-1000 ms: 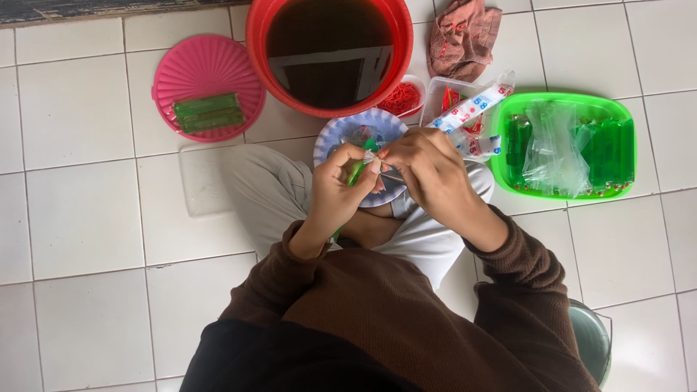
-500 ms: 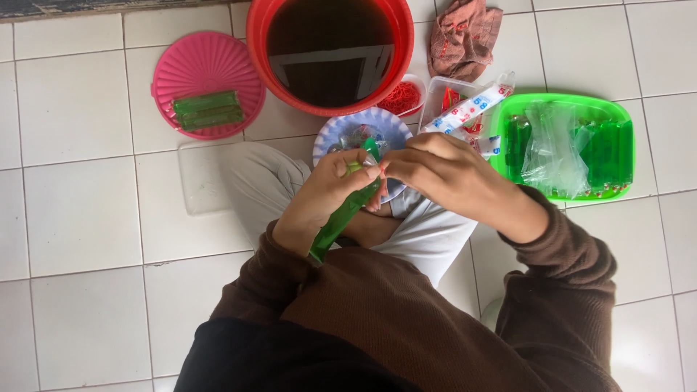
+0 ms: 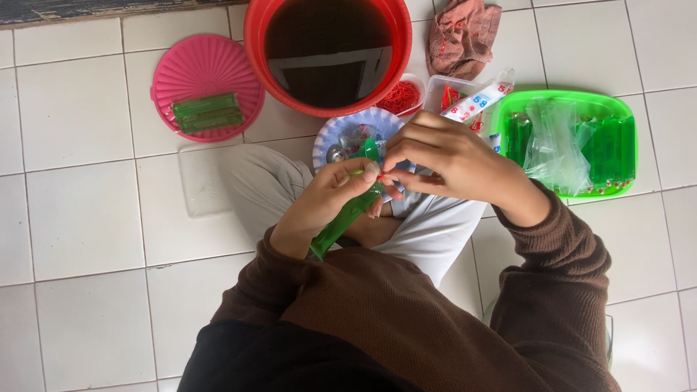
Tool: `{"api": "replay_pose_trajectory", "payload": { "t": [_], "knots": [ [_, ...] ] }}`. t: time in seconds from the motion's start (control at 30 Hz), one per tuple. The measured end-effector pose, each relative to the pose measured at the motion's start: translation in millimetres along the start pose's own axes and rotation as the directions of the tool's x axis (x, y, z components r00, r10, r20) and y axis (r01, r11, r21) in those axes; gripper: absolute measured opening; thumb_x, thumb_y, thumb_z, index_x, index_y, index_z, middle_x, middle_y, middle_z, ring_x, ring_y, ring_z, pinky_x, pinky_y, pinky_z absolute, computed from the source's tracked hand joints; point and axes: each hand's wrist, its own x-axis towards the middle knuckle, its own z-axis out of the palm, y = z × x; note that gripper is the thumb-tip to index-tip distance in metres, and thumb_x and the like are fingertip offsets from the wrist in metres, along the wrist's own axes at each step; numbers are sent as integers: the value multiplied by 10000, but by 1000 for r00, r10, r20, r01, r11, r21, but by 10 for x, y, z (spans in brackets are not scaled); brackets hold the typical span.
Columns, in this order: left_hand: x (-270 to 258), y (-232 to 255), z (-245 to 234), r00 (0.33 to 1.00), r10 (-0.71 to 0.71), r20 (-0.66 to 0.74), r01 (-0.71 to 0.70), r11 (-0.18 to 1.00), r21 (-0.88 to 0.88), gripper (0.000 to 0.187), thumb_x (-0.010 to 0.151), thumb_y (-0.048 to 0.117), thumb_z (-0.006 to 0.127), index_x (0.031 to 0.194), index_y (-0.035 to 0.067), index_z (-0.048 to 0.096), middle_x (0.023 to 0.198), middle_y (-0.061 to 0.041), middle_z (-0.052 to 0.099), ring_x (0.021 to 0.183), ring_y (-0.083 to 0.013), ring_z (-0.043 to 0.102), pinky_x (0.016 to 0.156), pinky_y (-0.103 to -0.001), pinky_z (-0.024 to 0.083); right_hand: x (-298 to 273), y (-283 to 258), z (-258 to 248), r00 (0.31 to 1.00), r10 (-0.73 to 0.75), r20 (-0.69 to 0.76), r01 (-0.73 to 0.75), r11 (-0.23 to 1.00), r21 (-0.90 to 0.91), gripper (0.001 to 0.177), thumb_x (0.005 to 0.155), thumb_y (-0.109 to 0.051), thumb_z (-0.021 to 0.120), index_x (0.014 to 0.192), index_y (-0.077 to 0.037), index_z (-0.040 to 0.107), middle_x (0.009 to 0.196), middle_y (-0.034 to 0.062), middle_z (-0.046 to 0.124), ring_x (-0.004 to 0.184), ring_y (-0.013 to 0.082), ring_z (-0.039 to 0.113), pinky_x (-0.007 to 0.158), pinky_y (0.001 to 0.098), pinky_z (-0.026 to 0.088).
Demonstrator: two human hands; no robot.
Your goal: Filling small plastic tubes with liquid using a ladle and funnel, then sealing them by tying a knot.
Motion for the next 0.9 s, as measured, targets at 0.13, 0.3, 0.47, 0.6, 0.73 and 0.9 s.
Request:
{"api": "replay_pose_trajectory", "payload": {
  "t": [0.13,0.3,0.47,0.6,0.73,0.9],
  "knots": [
    [-18,-201,-132,999,39,-30,-34,990,135,241,1077,166,524,973,-16,644,651,-164,632,658,-199,677,660,-353,602,-28,67,106,999,29,-18,-28,998,51,43,959,-104,737,981,-74,717,910,74,679,814,299,589,757,402,528],
    [-29,-402,-245,979,140,-148,-65,904,422,304,1097,226,486,1027,31,709,625,-106,672,606,-128,656,628,-298,595,-91,-32,270,997,-50,-56,24,919,-393,151,1013,-128,628,923,-44,714,834,86,631,778,272,583,712,361,486],
    [9,-605,-317,983,68,-168,-36,982,183,291,1087,197,482,1130,-11,680,677,-167,690,598,-166,646,601,-301,582,-213,87,535,997,-23,-80,-13,905,-426,149,1001,-153,550,1004,-77,678,926,77,609,798,258,569,731,377,473],
    [-3,-375,-280,959,52,-280,-68,997,-46,367,1078,282,521,1217,-31,651,936,-225,741,692,-159,671,659,-297,576,-267,181,659,910,382,-161,-330,903,273,331,1042,-136,531,1344,-2,557,1237,196,596,875,323,652,792,450,535],
    [3,-455,-465,898,173,-404,-221,972,-76,322,1084,274,517,1202,-8,616,1044,-213,723,799,-158,674,717,-285,563,-509,499,1307,822,567,44,-425,561,710,519,1122,-355,351,1385,71,486,1215,287,622,1031,362,658,879,490,556],
    [-8,-496,-796,571,316,-758,-507,862,-22,251,1091,333,494,1210,111,503,1200,-75,649,1038,-137,654,1054,-321,530,-559,618,2038,817,365,446,-353,-294,888,652,1095,-495,409,1429,61,475,1356,215,607,1125,318,699,929,411,585]
  ]
}}
